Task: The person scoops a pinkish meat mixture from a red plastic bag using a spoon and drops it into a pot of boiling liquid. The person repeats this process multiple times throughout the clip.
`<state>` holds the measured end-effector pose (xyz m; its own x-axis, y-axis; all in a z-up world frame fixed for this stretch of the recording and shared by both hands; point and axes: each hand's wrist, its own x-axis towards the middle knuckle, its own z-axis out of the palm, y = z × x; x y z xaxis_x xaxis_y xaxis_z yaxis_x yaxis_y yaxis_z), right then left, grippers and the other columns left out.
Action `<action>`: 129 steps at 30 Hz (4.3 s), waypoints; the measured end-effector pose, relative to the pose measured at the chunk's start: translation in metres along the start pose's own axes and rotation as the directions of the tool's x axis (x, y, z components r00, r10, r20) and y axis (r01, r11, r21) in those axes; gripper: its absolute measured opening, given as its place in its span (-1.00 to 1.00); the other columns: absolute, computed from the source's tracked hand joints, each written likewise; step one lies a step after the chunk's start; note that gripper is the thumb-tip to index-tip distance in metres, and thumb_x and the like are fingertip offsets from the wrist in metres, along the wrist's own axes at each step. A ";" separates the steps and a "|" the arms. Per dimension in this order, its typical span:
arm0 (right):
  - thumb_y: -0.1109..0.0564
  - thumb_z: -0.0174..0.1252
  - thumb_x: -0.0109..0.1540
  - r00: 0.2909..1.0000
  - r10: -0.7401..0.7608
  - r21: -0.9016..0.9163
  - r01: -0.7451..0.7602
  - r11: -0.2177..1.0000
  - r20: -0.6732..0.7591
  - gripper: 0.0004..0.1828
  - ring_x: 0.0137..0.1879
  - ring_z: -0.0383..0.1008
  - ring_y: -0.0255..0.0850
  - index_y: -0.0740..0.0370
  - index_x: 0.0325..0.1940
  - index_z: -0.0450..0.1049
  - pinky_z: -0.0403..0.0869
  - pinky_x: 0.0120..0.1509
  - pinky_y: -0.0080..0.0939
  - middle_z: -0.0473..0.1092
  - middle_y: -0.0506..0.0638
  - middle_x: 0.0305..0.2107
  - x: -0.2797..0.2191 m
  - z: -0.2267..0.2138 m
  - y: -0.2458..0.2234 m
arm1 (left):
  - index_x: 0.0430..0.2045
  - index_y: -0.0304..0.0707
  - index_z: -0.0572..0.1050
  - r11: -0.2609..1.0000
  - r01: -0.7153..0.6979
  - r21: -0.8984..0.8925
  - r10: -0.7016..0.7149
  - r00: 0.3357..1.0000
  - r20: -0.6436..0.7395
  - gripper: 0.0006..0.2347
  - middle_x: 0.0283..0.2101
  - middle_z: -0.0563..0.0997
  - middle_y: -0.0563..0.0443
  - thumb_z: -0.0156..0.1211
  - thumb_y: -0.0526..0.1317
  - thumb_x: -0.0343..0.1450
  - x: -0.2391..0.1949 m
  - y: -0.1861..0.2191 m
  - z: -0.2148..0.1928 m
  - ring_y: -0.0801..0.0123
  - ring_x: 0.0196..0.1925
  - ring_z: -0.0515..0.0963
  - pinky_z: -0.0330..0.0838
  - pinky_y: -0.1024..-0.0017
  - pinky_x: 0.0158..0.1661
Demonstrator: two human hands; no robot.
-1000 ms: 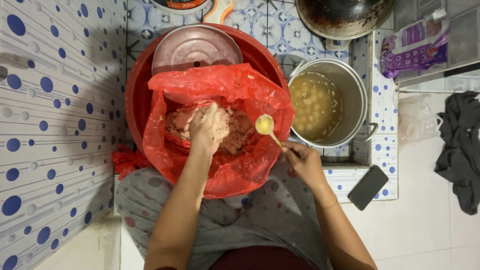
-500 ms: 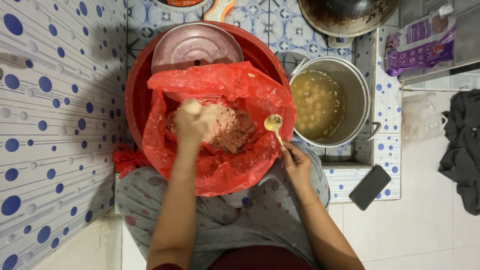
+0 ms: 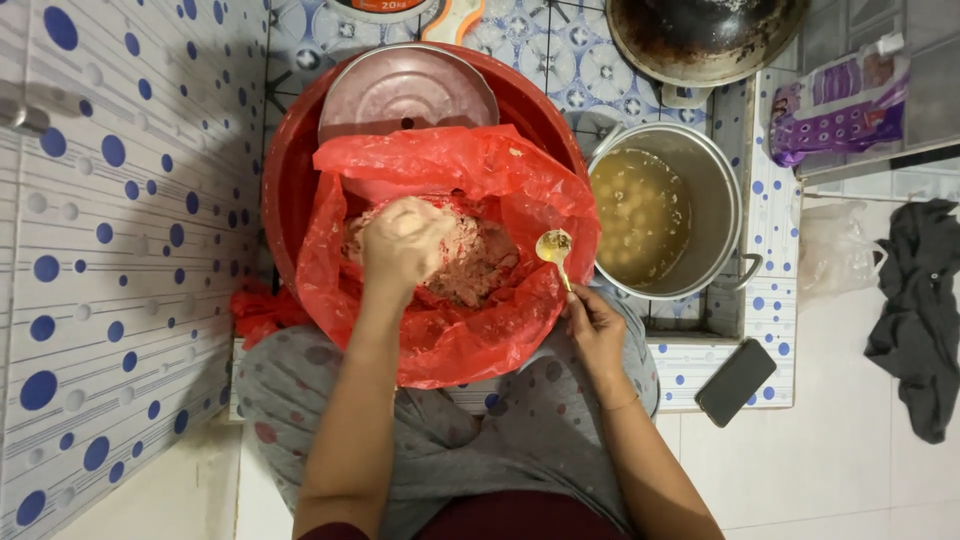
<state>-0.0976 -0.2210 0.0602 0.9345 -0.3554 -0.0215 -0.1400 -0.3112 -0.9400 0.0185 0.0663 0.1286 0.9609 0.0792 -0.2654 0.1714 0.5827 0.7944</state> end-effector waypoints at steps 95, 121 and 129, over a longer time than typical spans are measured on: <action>0.24 0.24 0.29 0.792 -0.556 -0.655 0.562 0.505 0.250 -0.76 -0.37 0.59 -0.05 0.11 0.02 0.66 0.57 -0.29 -0.10 0.52 0.00 -0.47 -0.011 0.007 -0.155 | -0.30 -0.44 0.52 0.938 -0.237 0.252 0.147 0.933 0.329 -0.68 -0.42 0.68 -0.20 0.54 -0.44 0.16 -0.012 -0.056 0.029 0.52 -0.36 0.62 0.61 0.65 -0.40; 0.17 0.18 0.22 0.886 -0.192 -0.625 0.438 0.646 0.423 -0.80 -0.32 0.62 0.09 0.03 -0.12 0.65 0.55 -0.37 0.03 0.56 0.02 -0.49 -0.003 0.024 -0.149 | -0.58 -0.21 0.62 0.439 -0.102 0.893 -0.073 0.986 0.149 -0.82 -0.61 0.60 -0.12 0.13 -0.20 0.39 -0.005 -0.080 0.011 -0.01 -0.40 0.67 0.55 0.15 -0.36; 0.26 0.20 0.20 0.907 0.189 -0.285 -0.080 0.955 0.378 -0.79 -0.70 0.43 -0.20 0.23 -0.15 0.70 0.41 -0.56 -0.18 0.53 0.13 -0.69 0.019 -0.040 -0.140 | -0.47 0.02 0.64 0.037 -0.263 0.964 -0.118 0.957 0.265 -0.90 -0.51 0.65 0.01 0.15 -0.17 0.34 0.012 -0.119 -0.004 0.06 -0.32 0.72 0.62 0.13 -0.29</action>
<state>-0.0735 -0.2189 0.2049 0.9444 -0.0480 -0.3254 -0.3018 -0.5199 -0.7991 0.0086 0.0012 0.0293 0.9569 -0.2077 -0.2031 -0.0364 -0.7794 0.6255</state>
